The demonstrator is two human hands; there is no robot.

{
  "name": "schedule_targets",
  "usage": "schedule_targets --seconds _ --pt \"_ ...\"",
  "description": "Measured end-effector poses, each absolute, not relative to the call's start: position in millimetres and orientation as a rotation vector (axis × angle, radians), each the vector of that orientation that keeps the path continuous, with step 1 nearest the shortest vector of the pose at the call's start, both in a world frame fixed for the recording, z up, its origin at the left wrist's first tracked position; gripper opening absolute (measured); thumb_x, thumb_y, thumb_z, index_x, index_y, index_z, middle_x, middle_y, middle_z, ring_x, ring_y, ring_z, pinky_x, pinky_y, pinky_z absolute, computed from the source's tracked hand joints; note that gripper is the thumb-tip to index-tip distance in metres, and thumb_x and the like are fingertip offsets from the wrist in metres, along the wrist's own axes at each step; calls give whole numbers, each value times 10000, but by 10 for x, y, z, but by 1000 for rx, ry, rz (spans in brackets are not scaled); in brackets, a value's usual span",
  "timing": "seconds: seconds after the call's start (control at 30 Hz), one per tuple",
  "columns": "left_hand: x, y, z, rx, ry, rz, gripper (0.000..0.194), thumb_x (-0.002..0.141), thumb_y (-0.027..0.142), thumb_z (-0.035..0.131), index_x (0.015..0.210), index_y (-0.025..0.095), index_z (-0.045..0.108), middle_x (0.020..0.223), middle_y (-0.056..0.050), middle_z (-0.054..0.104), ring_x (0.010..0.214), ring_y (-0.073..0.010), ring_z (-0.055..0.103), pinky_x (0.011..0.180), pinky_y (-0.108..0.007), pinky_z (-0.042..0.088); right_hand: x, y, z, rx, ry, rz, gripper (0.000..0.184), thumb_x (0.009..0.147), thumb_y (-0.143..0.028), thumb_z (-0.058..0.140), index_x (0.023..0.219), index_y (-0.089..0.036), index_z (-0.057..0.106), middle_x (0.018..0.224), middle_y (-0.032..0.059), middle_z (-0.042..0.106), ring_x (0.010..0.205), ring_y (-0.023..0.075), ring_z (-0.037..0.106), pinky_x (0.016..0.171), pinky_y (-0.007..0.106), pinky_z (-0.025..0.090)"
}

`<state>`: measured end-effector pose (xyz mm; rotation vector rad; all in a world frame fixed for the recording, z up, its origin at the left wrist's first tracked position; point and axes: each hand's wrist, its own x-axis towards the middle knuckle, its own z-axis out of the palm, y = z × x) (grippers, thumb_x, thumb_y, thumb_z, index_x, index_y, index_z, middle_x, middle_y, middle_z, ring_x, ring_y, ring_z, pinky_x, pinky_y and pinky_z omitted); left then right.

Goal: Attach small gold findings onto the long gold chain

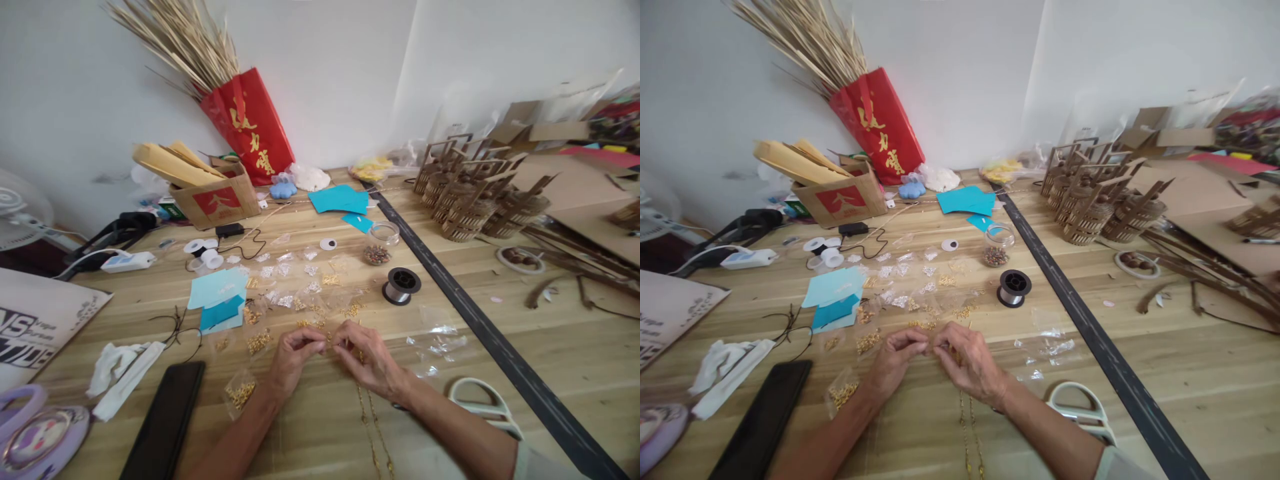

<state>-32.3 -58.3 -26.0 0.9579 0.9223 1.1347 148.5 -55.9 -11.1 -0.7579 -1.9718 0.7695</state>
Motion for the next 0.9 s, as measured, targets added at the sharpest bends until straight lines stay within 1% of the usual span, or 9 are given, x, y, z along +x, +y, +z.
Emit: schedule_targets --seconds 0.27,0.6,0.9 --pt "-345 -564 -227 1028 979 1115 103 606 211 793 668 154 733 653 -5 650 615 -103 564 620 -209 437 1491 -566 -100 -763 -1984 796 71 892 -162 490 865 -183 552 776 31 583 693 132 541 617 251 424" --pt "-362 -577 -213 1048 1001 1087 87 625 206 780 687 163 735 692 0 661 632 -95 578 630 -195 450 1490 -565 -115 -786 -2009 853 67 894 -165 488 862 -177 546 766 23 559 682 123 524 615 242 409" --pt "-354 -579 -189 1160 1024 1114 57 657 196 749 696 158 733 707 -17 654 673 -115 582 641 -202 454 1484 -570 -111 -813 -2004 853 61 883 -159 482 843 -181 522 747 13 541 661 119 512 598 239 398"
